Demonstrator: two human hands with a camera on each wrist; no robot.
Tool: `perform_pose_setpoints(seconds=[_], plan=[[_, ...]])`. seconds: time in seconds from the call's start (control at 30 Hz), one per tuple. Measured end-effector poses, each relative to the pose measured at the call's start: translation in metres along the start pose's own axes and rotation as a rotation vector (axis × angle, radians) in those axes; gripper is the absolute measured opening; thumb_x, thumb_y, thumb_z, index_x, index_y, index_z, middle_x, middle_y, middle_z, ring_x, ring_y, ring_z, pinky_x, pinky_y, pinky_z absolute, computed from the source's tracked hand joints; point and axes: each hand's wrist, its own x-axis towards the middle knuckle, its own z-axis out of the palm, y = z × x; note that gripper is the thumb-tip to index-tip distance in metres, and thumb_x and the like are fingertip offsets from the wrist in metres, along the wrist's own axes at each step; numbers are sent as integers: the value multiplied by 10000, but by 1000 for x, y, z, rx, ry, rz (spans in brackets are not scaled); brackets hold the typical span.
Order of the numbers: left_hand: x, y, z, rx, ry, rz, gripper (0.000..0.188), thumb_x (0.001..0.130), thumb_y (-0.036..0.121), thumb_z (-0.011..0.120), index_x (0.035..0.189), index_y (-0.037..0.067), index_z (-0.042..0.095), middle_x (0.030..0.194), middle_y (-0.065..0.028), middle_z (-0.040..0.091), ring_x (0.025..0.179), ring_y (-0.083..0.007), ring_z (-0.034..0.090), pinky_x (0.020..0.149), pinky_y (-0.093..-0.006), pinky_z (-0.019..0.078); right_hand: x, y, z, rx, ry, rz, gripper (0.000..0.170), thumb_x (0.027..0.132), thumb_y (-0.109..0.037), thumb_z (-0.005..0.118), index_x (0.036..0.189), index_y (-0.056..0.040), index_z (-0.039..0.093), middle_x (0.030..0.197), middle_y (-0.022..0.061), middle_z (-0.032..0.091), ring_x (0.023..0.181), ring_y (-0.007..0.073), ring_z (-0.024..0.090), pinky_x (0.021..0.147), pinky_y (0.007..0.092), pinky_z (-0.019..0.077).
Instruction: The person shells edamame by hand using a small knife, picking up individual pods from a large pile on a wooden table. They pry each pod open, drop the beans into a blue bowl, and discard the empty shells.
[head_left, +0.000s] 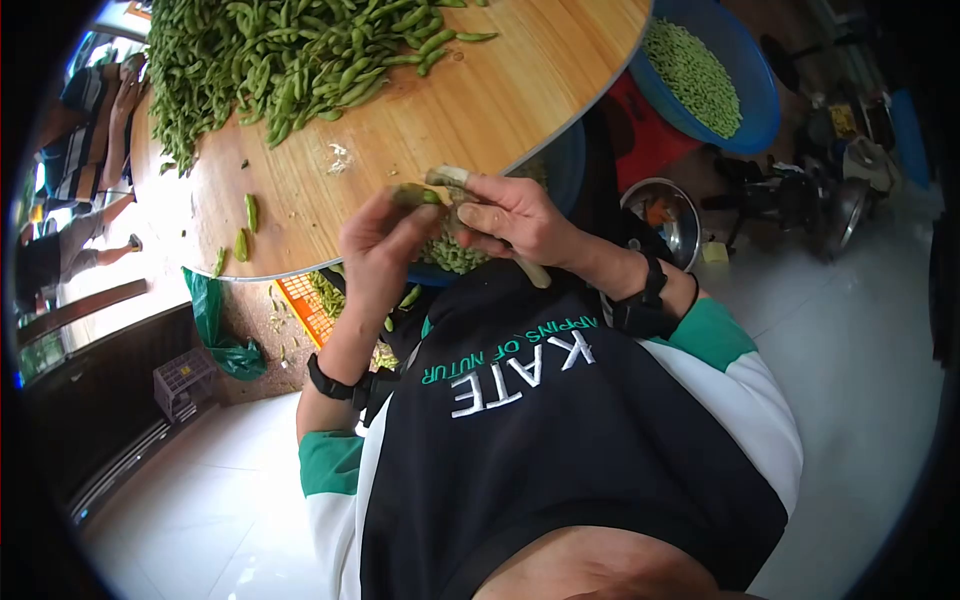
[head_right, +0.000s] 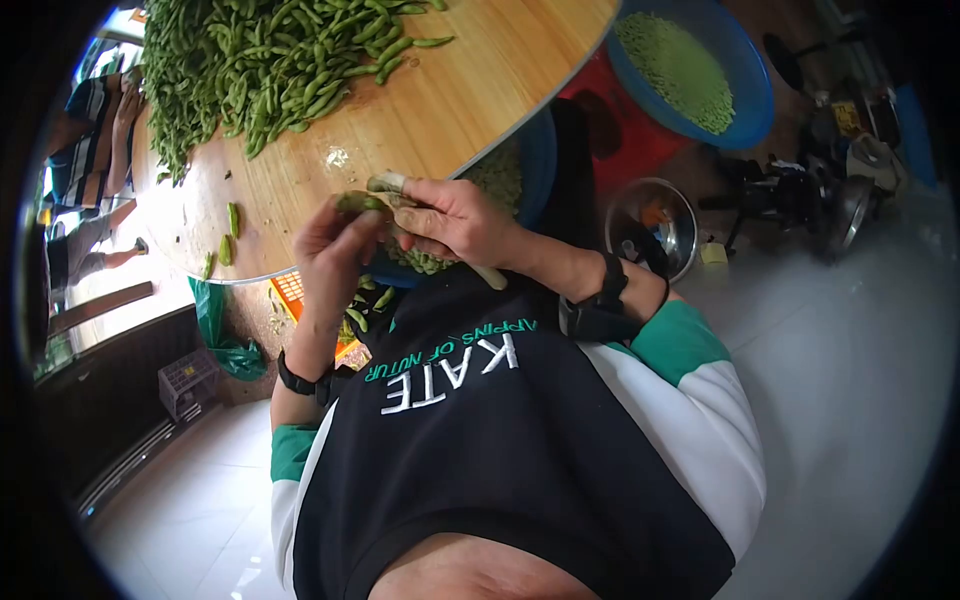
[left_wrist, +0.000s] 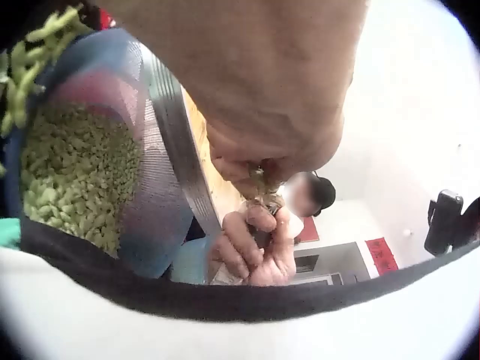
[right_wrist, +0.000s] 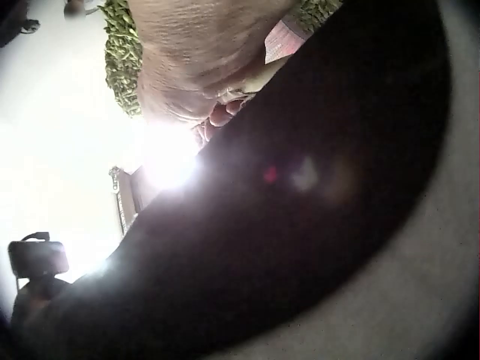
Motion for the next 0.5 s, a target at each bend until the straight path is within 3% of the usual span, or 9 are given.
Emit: perform_pose_setpoints(seconds=[0.17,0.3,0.5], plan=[[7,-5,6,-59,-24,-71,146,879,47,633,1017,-1,639,797,13,619,661,-25,526,552,-159,398,-2,0,-11,2,-25,11,451,987,-174,450,1404,-20,375,786,22,550,510,33,380,456,176,317],[9,-11,12,-164,-28,-65,128,890,66,631,1001,5,639,792,20,613,659,-25,523,552,-155,394,-5,2,-11,162,-40,25,420,982,-139,464,1383,-31,401,772,17,563,485,27,371,425,171,314],[8,-16,19,-165,-28,40,163,901,37,600,1060,1,602,907,-11,634,791,-66,579,703,-209,476,-6,1,-10,170,-42,25,439,978,-131,470,1404,-60,393,767,10,558,500,26,375,442,169,321]])
